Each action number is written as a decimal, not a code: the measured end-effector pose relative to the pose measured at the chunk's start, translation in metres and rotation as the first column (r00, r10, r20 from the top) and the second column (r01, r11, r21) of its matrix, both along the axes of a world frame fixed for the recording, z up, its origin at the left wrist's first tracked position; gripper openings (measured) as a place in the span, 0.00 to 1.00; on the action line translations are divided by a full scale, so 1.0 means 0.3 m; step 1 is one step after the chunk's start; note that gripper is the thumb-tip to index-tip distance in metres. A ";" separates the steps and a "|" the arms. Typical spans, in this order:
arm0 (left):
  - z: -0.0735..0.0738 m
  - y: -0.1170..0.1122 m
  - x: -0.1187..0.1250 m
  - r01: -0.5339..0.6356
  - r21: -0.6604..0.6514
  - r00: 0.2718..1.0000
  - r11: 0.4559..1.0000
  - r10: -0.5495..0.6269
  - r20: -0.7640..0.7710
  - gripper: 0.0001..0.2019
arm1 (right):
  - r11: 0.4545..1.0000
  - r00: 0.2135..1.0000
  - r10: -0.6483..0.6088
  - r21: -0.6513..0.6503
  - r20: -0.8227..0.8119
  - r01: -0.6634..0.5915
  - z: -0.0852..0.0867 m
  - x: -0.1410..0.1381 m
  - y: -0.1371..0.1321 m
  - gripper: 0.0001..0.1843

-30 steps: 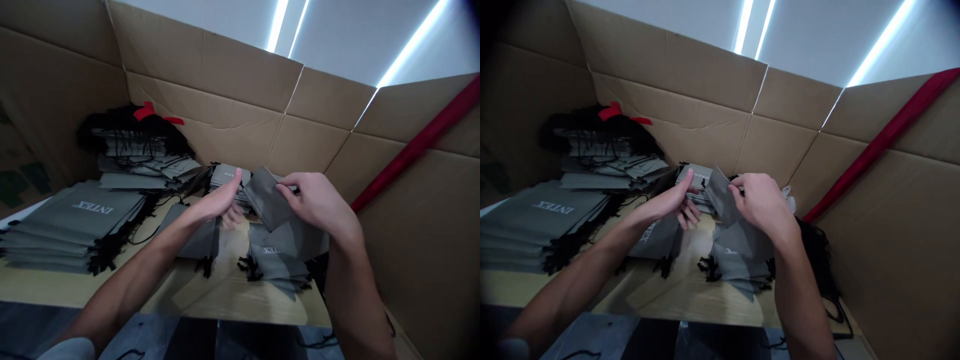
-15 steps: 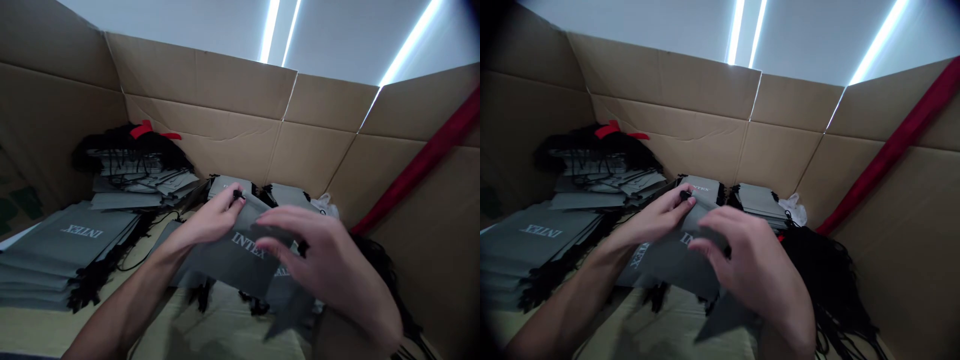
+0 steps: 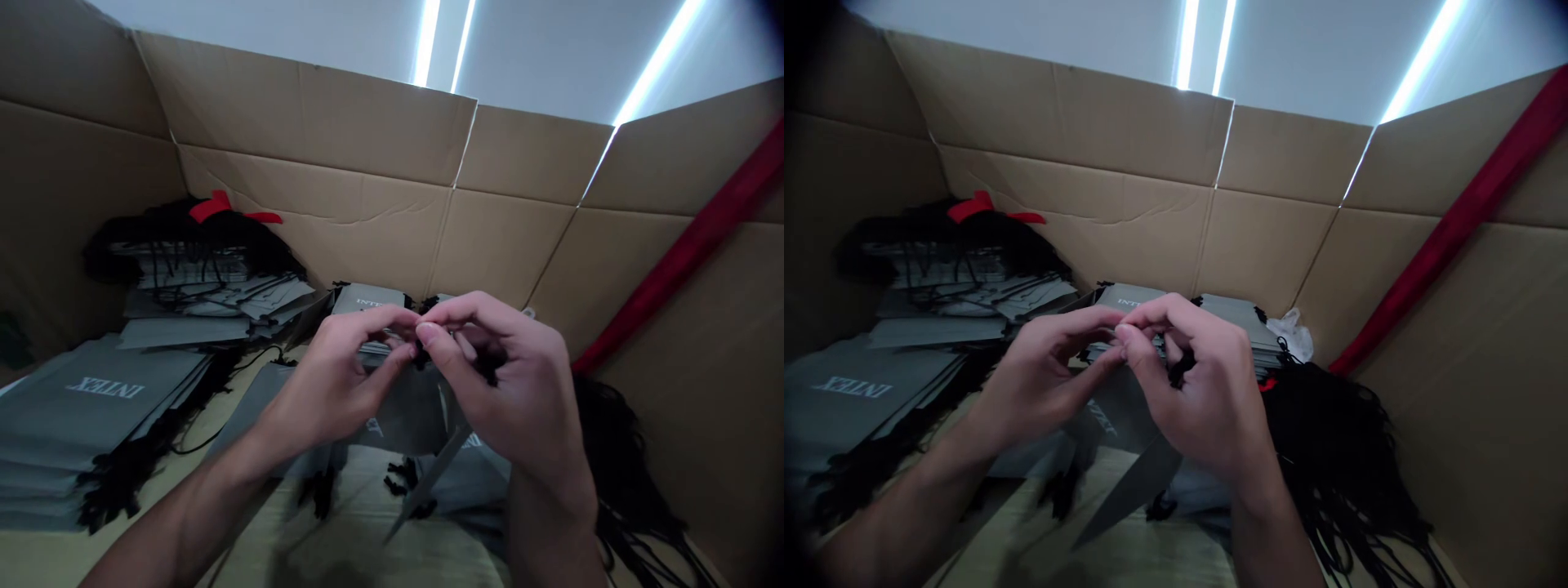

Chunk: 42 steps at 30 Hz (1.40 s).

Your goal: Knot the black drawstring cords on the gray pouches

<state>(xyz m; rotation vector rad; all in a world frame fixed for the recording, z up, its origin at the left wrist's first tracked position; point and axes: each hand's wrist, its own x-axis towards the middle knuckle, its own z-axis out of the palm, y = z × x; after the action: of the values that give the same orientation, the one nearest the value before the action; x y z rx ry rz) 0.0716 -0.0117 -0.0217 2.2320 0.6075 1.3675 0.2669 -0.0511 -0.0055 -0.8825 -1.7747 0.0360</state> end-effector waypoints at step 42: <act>0.000 -0.060 0.018 -0.113 0.028 0.937 0.993 0.097 0.336 0.03 | 0.967 0.990 -0.065 0.251 0.128 0.031 -0.003 0.009 -0.020 0.06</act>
<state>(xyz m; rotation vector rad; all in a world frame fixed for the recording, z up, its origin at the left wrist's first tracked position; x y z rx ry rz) 0.0771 -0.0298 -0.0216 1.9579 0.5826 1.7822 0.2696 -0.0570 -0.0063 -0.7595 -1.8345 -0.2794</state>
